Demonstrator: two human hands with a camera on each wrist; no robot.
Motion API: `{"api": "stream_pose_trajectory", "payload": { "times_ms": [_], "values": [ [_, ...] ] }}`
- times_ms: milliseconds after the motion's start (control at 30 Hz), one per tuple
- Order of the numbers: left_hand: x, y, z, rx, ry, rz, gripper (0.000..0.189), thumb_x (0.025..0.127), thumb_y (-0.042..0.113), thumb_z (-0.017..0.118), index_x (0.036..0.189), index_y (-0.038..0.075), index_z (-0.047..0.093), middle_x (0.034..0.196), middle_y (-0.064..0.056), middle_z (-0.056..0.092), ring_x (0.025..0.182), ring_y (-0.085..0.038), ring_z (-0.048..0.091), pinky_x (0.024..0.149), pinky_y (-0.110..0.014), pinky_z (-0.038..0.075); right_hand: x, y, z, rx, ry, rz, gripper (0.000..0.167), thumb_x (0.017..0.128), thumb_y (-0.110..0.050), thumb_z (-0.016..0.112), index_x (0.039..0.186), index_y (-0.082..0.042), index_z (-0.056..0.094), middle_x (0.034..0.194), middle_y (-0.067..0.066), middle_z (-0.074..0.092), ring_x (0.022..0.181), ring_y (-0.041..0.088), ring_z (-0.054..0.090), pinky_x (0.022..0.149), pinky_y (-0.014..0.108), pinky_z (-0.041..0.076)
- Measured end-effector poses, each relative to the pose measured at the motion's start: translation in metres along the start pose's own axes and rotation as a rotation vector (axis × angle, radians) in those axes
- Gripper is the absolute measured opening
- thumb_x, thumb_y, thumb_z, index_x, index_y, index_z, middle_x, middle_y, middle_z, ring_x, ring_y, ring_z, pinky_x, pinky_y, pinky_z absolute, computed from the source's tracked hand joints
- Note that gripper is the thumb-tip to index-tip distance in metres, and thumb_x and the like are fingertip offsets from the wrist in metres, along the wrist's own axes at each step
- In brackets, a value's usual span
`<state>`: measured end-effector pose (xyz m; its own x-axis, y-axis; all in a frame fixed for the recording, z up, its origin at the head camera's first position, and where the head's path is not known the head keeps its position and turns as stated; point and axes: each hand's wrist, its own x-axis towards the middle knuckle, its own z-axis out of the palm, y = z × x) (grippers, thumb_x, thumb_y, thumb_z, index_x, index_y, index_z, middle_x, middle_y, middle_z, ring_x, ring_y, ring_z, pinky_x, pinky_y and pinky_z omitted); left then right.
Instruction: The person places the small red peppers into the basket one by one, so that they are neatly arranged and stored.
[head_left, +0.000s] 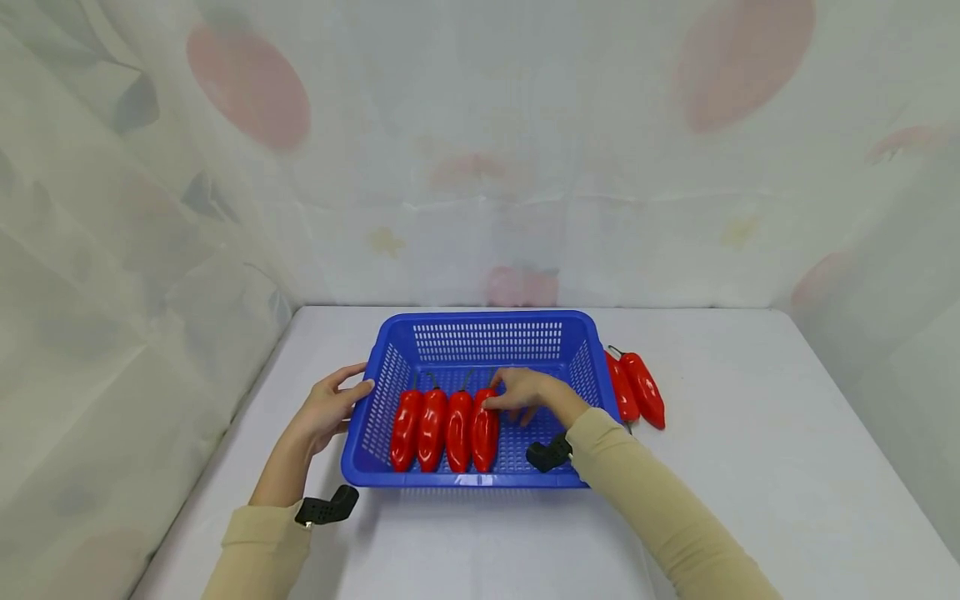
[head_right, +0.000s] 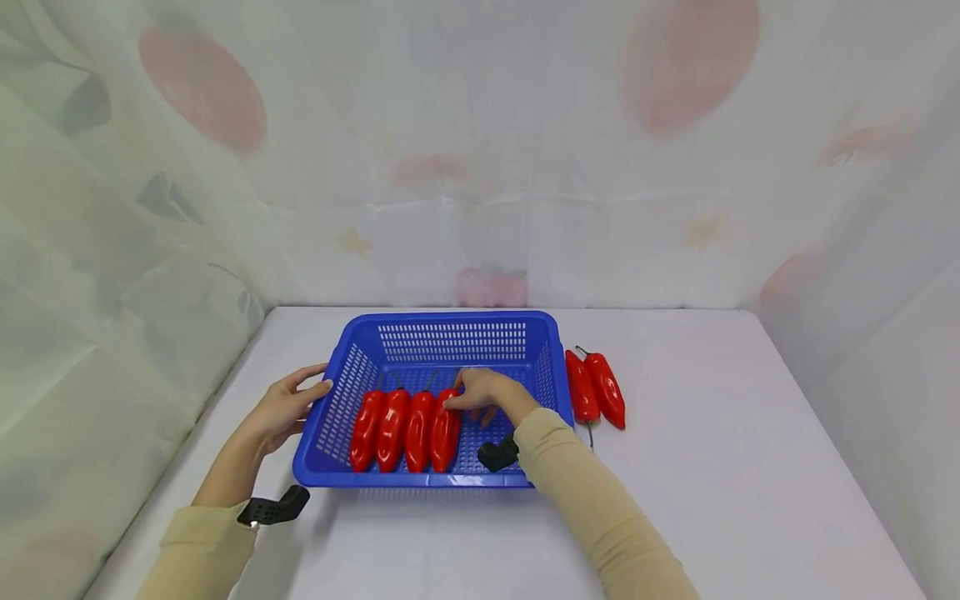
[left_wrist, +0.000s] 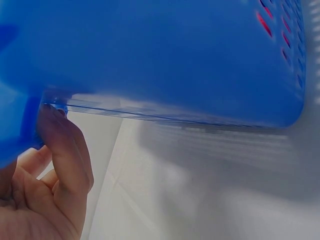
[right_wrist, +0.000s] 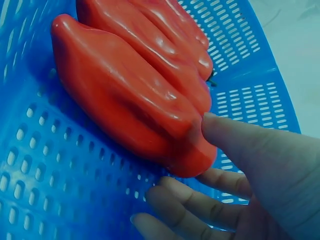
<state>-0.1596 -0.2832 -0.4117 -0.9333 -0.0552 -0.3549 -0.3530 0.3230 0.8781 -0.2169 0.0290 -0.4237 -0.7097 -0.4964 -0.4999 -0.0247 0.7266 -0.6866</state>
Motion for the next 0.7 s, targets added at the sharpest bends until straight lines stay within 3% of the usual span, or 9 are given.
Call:
{"api": "stream_pose_trajectory", "payload": {
  "times_ms": [300, 533, 700],
  "values": [
    [0.0, 0.001, 0.001, 0.01, 0.0, 0.002, 0.059, 0.092, 0.033, 0.056, 0.143, 0.017, 0.032, 0.106, -0.019, 0.062, 0.076, -0.022, 0.067, 0.069, -0.04, 0.056, -0.005, -0.002, -0.012, -0.057, 0.038, -0.046, 0.042, 0.089, -0.026, 0.06, 0.123, -0.005, 0.049, 0.092, 0.013, 0.062, 0.08, 0.029, 0.065, 0.062, 0.036, 0.057],
    [0.0, 0.0, 0.0, 0.01, -0.003, 0.002, 0.059, 0.091, 0.034, 0.056, 0.143, 0.017, 0.032, 0.103, -0.017, 0.063, 0.076, -0.022, 0.068, 0.069, -0.04, 0.056, -0.019, -0.009, -0.02, -0.144, 0.09, -0.191, 0.04, 0.089, -0.024, 0.06, 0.122, -0.005, 0.051, 0.091, 0.011, 0.063, 0.077, 0.033, 0.063, 0.062, 0.033, 0.055],
    [0.0, 0.001, 0.0, 0.011, -0.006, 0.0, 0.059, 0.091, 0.034, 0.056, 0.143, 0.016, 0.032, 0.1, -0.015, 0.064, 0.075, -0.022, 0.067, 0.068, -0.04, 0.056, -0.027, -0.011, -0.025, -0.23, 0.171, -0.29, 0.038, 0.088, -0.024, 0.06, 0.12, -0.005, 0.054, 0.098, 0.01, 0.064, 0.078, 0.022, 0.062, 0.067, 0.026, 0.053]
  ]
}}
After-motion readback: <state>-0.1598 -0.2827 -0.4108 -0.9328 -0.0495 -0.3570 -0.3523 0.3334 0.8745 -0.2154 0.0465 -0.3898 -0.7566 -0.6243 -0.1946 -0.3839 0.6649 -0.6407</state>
